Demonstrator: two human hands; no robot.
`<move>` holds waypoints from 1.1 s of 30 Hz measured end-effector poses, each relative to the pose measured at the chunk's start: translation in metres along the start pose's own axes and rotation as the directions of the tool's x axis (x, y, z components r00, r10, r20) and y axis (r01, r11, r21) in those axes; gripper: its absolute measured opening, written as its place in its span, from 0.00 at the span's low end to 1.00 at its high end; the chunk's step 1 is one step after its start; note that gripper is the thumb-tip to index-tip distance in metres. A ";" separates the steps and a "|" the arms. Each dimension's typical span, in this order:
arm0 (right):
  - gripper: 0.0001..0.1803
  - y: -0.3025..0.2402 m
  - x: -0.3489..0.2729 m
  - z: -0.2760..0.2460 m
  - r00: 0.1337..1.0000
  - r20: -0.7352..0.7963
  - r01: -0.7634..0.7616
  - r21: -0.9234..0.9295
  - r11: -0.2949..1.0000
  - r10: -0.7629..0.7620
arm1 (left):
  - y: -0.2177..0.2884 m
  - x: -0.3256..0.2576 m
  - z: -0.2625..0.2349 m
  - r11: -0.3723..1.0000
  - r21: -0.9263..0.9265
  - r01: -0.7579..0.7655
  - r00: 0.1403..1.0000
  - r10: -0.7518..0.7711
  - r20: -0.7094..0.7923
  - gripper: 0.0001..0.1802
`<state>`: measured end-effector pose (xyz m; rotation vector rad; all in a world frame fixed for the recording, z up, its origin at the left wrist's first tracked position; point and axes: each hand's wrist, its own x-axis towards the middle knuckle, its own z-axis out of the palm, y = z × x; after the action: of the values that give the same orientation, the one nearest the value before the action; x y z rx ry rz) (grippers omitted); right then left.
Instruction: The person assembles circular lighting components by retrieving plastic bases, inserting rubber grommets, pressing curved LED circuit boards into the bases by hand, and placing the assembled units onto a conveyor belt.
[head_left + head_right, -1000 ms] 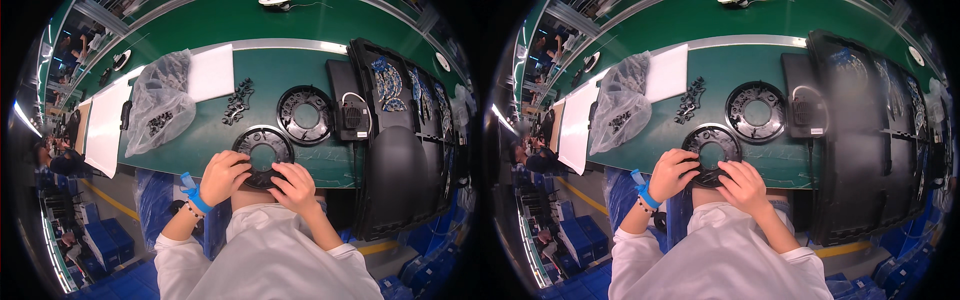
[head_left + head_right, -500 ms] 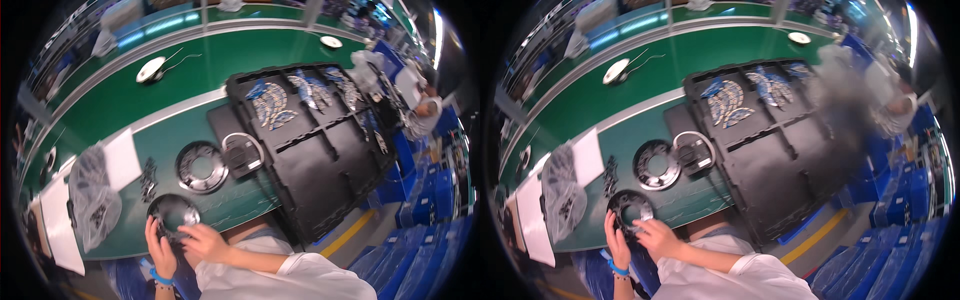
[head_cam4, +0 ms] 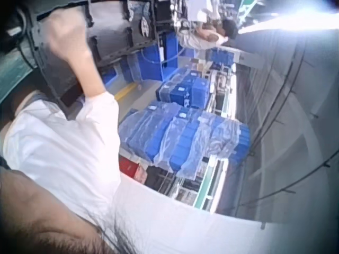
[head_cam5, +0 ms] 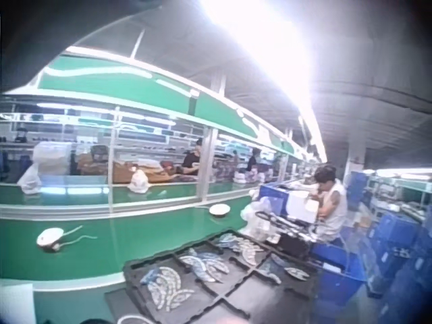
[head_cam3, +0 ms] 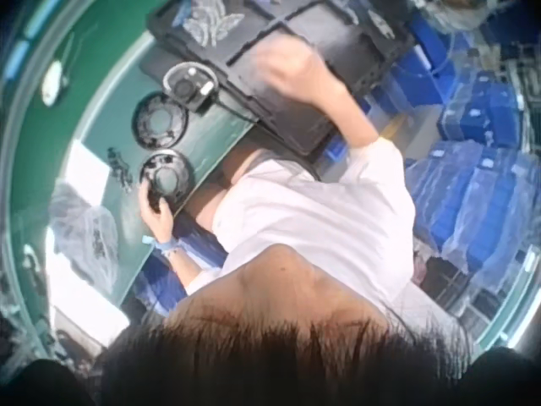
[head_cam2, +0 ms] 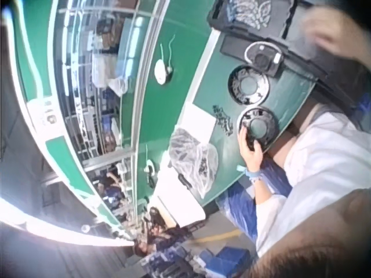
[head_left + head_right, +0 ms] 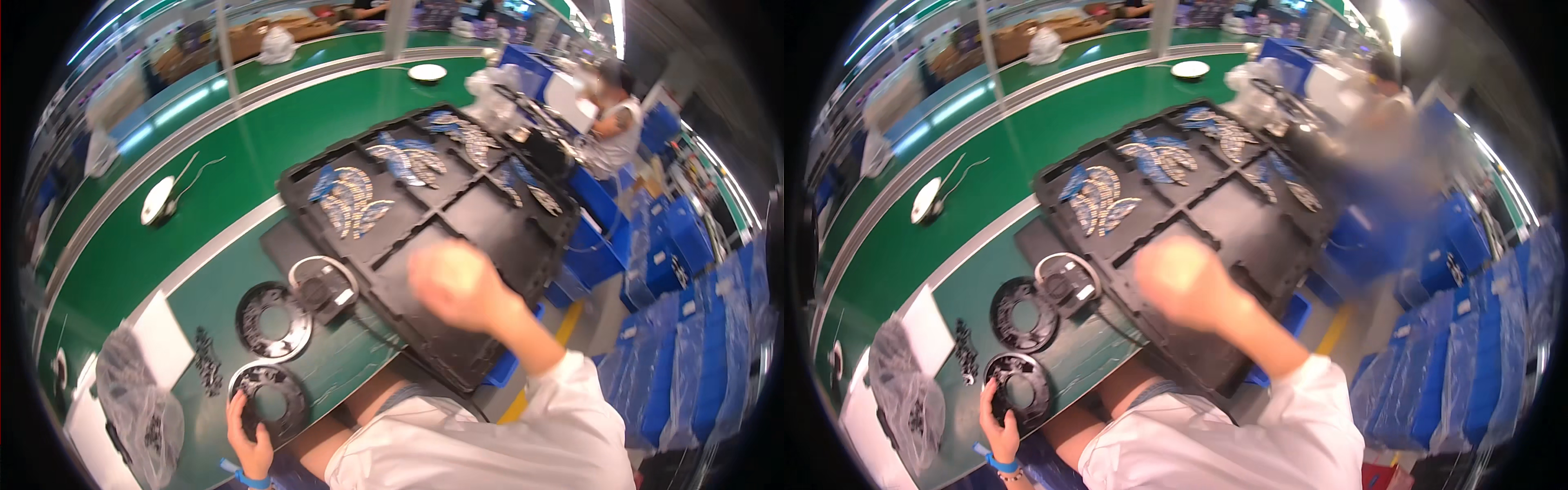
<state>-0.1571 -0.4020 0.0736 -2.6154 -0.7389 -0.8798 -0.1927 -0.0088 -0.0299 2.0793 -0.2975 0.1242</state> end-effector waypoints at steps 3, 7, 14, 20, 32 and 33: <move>0.07 0.123 -0.027 -0.024 0.947 -0.200 -0.312 -0.384 0.869 0.252 | -0.005 0.003 0.001 0.978 0.187 -0.091 0.995 0.098 -0.030 0.27; 0.10 0.225 -0.101 -0.066 0.515 -0.248 -0.779 -0.534 0.328 0.821 | -0.008 0.004 0.005 0.981 0.156 -0.115 0.991 0.124 -0.046 0.25; 0.17 0.254 -0.146 -0.064 0.140 -0.218 -0.817 -0.576 -0.012 0.966 | -0.009 -0.001 0.002 0.996 0.080 -0.046 0.992 0.054 -0.111 0.24; 0.27 0.265 -0.150 -0.091 0.177 -0.141 -0.846 -0.527 0.077 0.974 | -0.014 0.002 0.006 0.998 0.018 -0.057 0.997 0.058 -0.055 0.25; 0.40 0.261 -0.147 -0.095 -0.130 -0.038 -0.944 -0.301 -0.136 0.991 | -0.010 0.004 0.006 0.992 0.060 -0.107 0.991 0.111 -0.075 0.22; 0.38 0.258 -0.143 -0.095 -0.136 -0.035 -0.945 -0.297 -0.140 0.990 | -0.010 0.005 0.006 0.992 0.056 -0.113 0.990 0.118 -0.081 0.22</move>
<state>-0.1583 -0.7085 0.0315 -2.3159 1.4890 -0.0779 -0.1854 -0.0103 -0.0403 2.1011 -0.3665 0.2918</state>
